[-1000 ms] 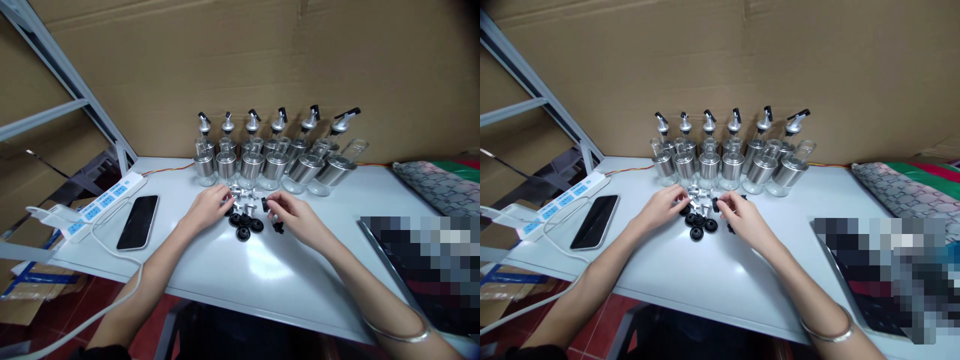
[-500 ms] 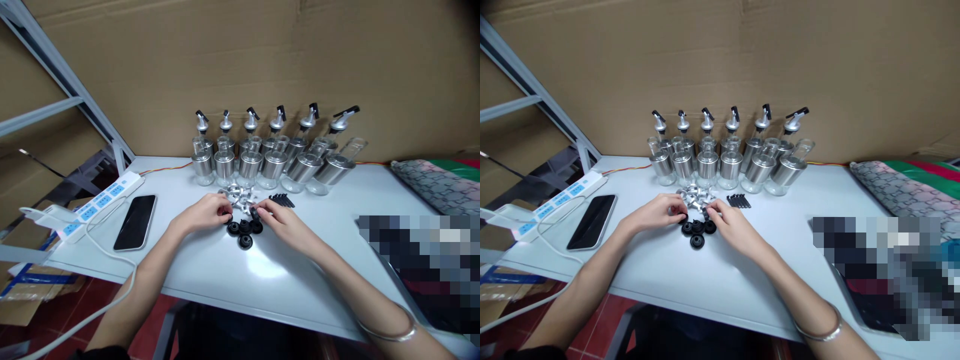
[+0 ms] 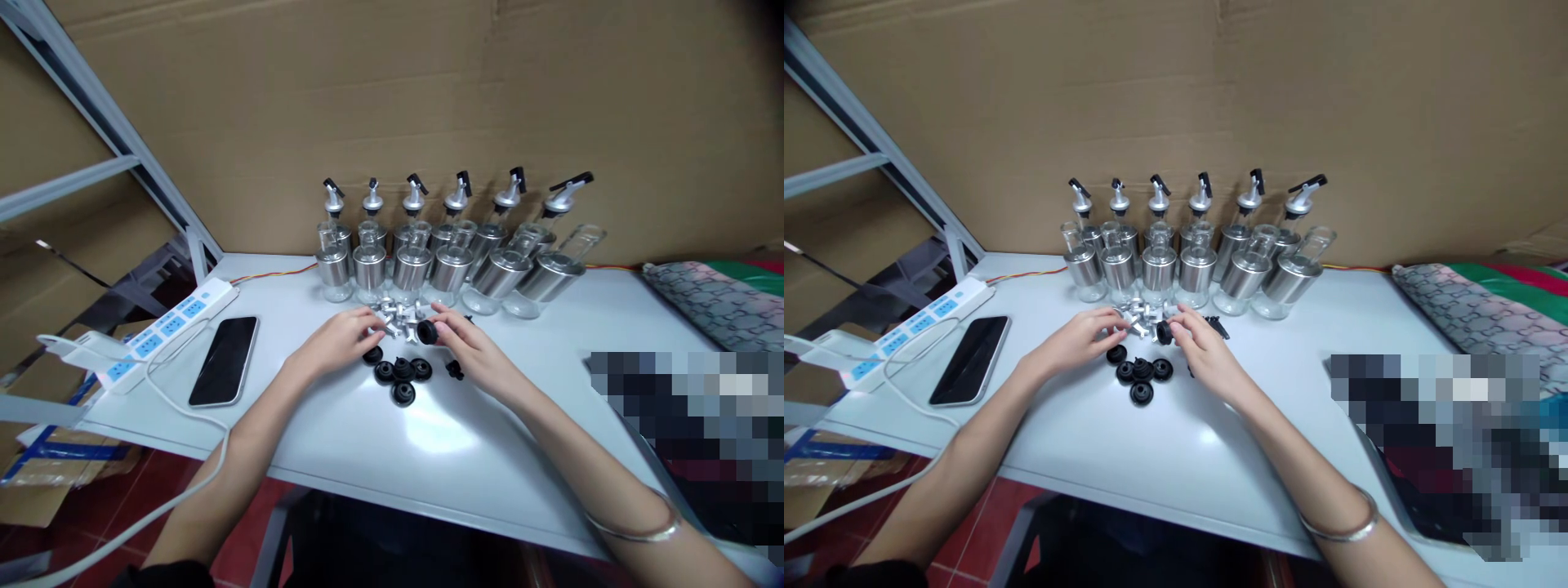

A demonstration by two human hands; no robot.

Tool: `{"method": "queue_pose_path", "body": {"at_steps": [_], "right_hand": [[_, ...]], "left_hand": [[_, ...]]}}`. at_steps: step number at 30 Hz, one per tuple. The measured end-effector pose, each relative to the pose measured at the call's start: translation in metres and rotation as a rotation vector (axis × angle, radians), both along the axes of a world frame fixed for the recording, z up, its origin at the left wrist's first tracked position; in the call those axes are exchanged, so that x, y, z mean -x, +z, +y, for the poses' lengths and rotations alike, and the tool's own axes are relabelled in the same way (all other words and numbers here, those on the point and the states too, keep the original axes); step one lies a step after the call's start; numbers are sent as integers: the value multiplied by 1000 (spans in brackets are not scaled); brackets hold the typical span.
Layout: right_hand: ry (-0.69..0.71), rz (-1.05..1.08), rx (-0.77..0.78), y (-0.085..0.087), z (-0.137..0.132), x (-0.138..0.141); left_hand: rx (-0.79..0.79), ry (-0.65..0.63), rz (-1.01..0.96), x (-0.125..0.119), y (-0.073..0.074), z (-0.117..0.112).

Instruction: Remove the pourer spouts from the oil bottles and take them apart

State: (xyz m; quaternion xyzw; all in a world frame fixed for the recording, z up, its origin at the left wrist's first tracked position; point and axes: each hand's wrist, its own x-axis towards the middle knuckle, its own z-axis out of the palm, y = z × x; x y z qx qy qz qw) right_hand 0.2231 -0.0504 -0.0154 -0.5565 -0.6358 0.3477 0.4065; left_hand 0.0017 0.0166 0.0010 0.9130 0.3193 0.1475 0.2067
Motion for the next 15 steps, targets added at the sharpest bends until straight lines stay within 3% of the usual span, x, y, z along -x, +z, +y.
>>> {"method": "queue_pose_path", "body": {"at_steps": [4,10,15], "right_hand": [[18,109,92,-1,4,1],[-43,-105,-102,8,1,-7],[61,-286,-220,9,-5,-4]], "left_hand": [[-14,-21,29,-1,-1,0],[-92,-47,-10,-5,1,-7],[-48,-126,-20,-8,9,-17]]}}
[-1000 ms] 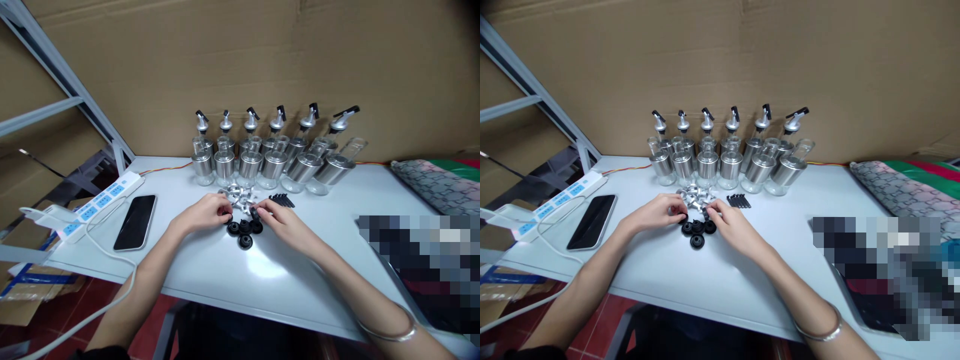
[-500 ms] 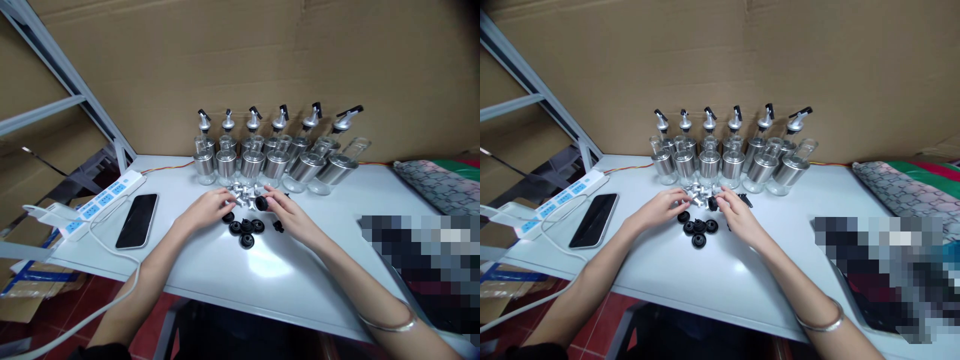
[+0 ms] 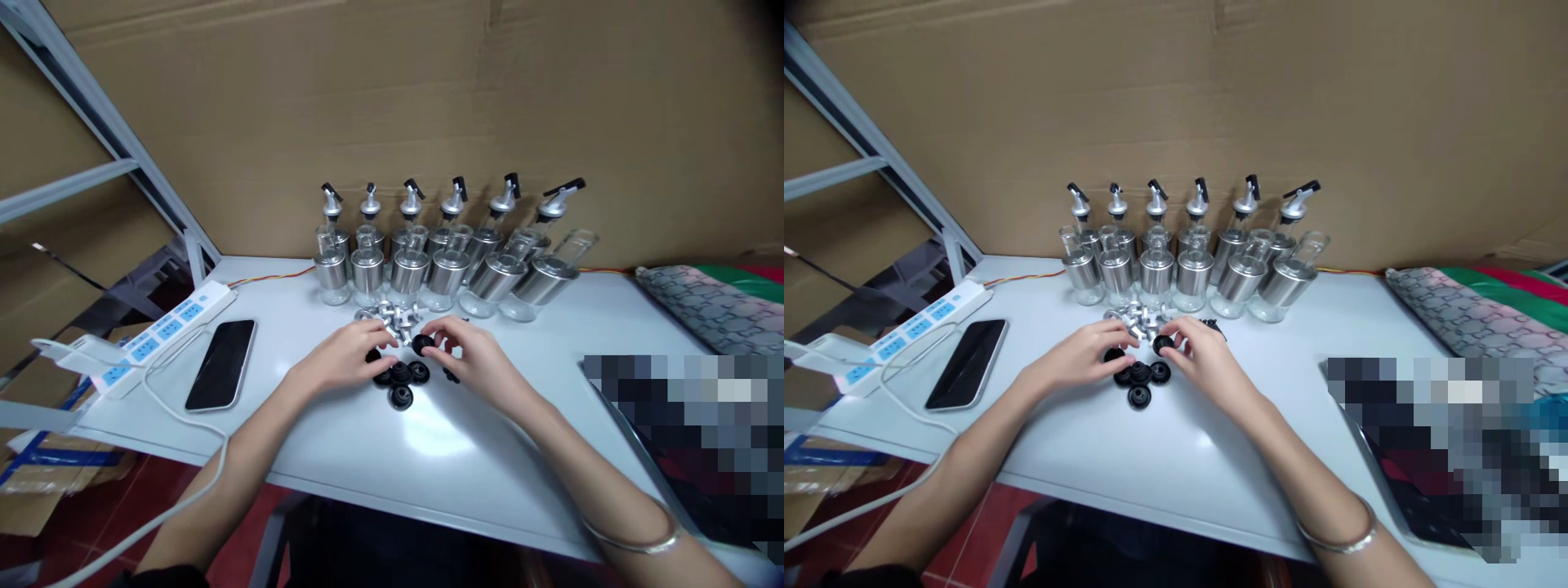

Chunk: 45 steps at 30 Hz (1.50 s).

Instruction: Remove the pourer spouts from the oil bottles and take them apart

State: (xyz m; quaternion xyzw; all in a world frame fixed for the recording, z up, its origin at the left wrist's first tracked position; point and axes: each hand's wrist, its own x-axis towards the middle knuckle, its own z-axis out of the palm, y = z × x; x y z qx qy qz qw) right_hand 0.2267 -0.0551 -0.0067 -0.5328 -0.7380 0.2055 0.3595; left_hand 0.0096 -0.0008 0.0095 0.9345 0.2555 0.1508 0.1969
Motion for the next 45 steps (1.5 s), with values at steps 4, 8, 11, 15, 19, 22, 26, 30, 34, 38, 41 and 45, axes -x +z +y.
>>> {"method": "queue_pose_path", "body": {"at_steps": [4,8,11,15,19,22,26,30,34,38,41,45], "right_hand": [[74,-55,-149,-7,0,7],[100,-56,-229,-11,0,11],[85,-54,-226,-10,-1,10],[60,-55,-186,-9,-2,9],[57,-59,-147,-9,-2,8],[84,-57,-159,-11,-1,8],[81,-102,-130,-11,-2,8],[59,-171,-69,-6,-4,5],[72,-135,-95,7,-6,2],[172,-78,-131,19,-10,0],[237,-86,-141,20,-13,3],[303,-114,-90,12,-15,11]], "left_hand": [[61,-52,-3,-2,4,-5],[75,-81,-51,-3,7,-5],[78,-55,-121,-2,8,-4],[102,-76,-21,-5,4,-5],[129,-106,-31,-6,2,-8],[107,-60,-155,-4,5,-6],[-7,19,-106,-3,2,-1],[-15,13,46,-5,-8,1],[-7,8,66,-7,-11,0],[18,16,7,-6,-5,0],[-12,21,0,-5,0,1],[-24,-19,8,-2,0,2]]}}
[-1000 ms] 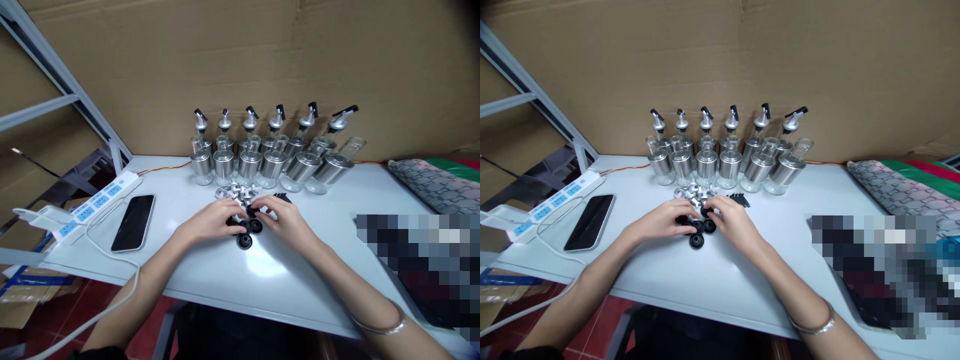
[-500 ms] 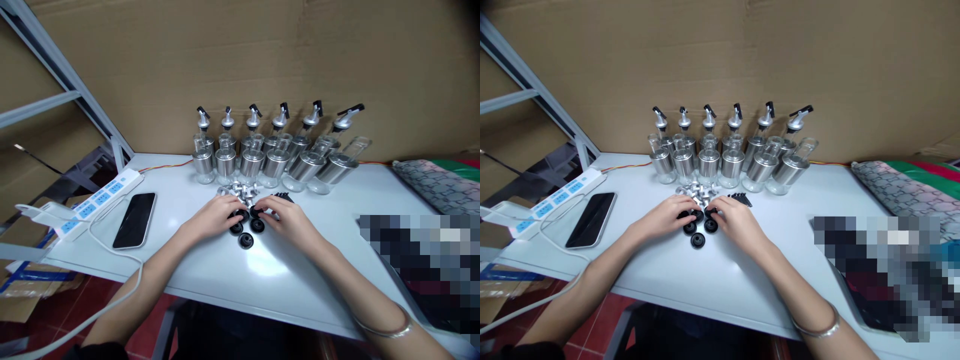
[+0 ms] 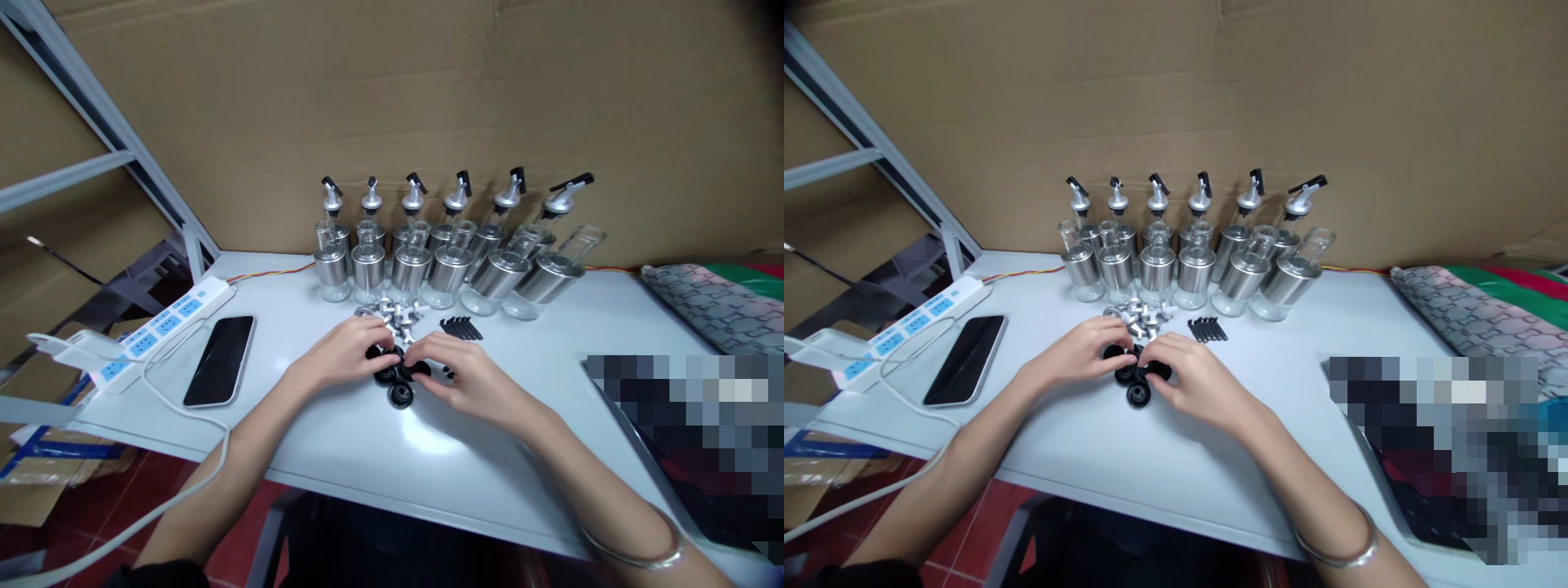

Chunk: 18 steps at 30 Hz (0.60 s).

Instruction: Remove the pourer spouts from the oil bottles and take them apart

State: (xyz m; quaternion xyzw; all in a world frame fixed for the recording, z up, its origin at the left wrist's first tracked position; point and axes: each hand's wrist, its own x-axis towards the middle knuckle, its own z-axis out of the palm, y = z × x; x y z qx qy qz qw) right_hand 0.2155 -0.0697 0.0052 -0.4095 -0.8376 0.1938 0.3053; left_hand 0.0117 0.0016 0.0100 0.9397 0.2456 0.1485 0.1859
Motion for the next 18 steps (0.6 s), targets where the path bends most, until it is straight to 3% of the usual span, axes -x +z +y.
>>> {"method": "queue_pose_path", "body": {"at_steps": [11,18], "right_hand": [[2,-39,54,-8,-1,4],[18,-87,33,-9,0,5]], "left_hand": [[23,-44,19,-2,-3,0],[-7,65,-41,5,1,4]]}}
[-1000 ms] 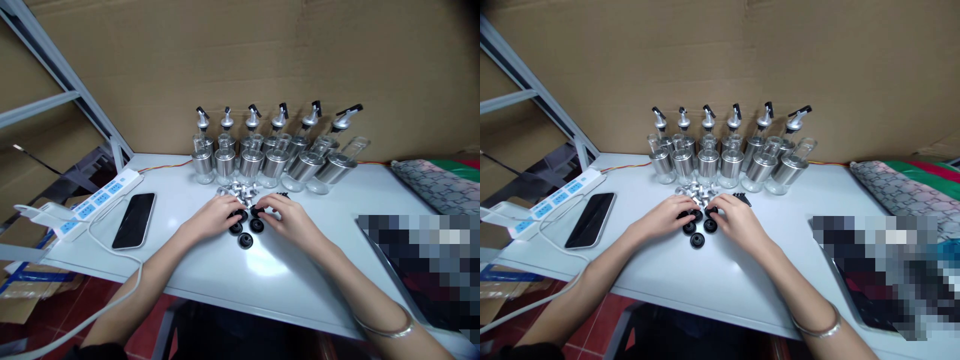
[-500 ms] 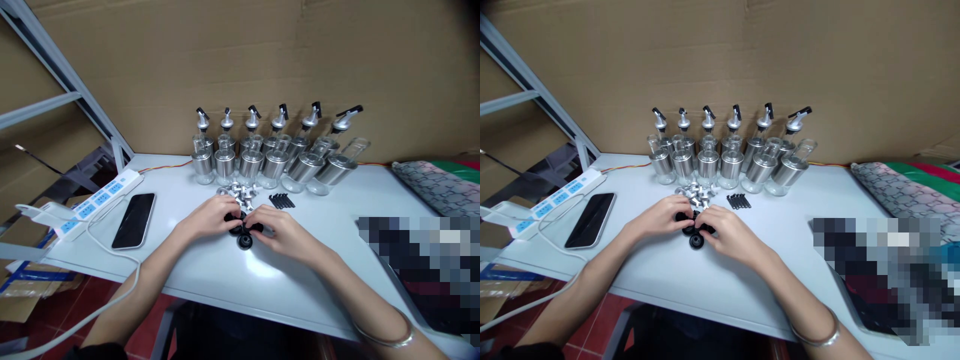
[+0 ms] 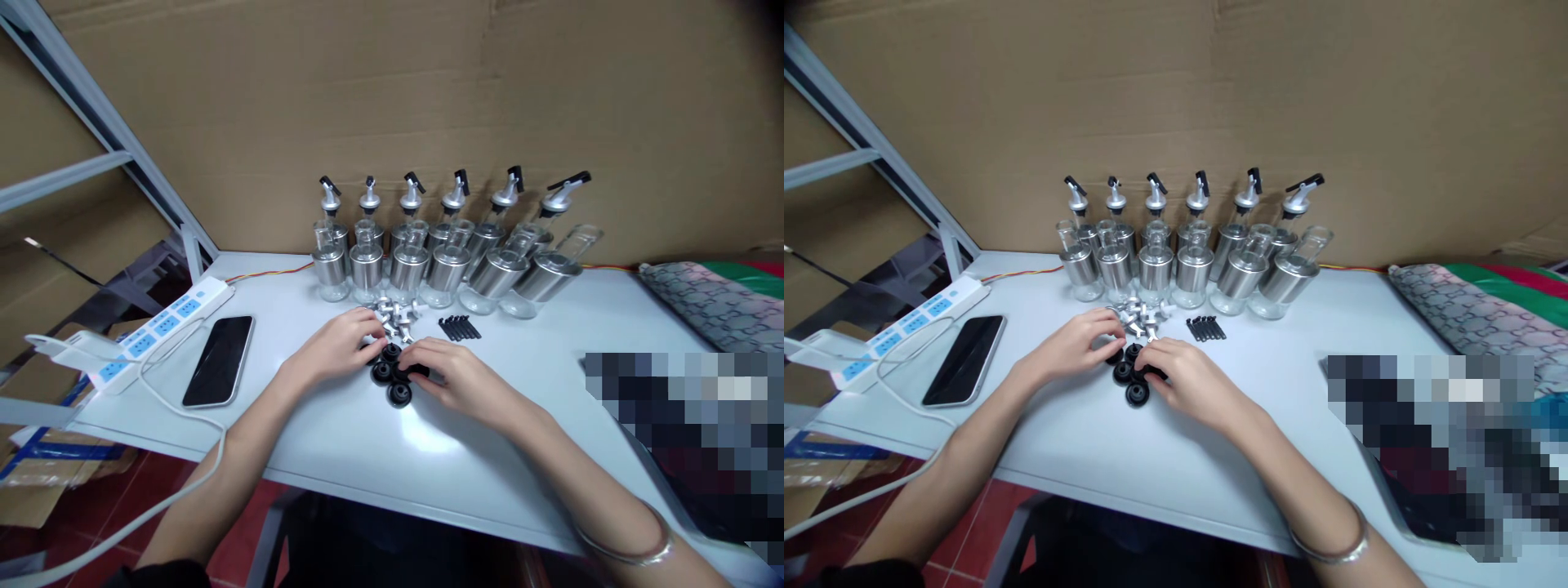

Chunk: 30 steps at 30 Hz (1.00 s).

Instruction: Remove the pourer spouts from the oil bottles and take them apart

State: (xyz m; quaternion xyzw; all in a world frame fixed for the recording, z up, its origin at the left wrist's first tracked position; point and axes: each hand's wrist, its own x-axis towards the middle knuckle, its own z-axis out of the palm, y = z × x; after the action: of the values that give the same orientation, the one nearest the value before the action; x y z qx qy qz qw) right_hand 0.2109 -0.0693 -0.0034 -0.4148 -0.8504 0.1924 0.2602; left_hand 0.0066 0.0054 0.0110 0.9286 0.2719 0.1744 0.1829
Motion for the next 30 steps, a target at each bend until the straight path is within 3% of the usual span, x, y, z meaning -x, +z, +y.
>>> {"method": "queue_pose_path", "body": {"at_steps": [3,14,18,22,30], "right_hand": [[-4,0,-18,-1,1,0],[-4,-8,20,-2,1,1],[-94,-36,-21,4,0,-5],[-185,-158,96,5,2,-12],[-124,-173,186,6,4,-9]], "left_hand": [[8,52,25,4,0,3],[73,38,120,2,-6,4],[89,43,129,4,-4,4],[125,47,147,5,-2,4],[169,-31,117,0,-2,2]]}}
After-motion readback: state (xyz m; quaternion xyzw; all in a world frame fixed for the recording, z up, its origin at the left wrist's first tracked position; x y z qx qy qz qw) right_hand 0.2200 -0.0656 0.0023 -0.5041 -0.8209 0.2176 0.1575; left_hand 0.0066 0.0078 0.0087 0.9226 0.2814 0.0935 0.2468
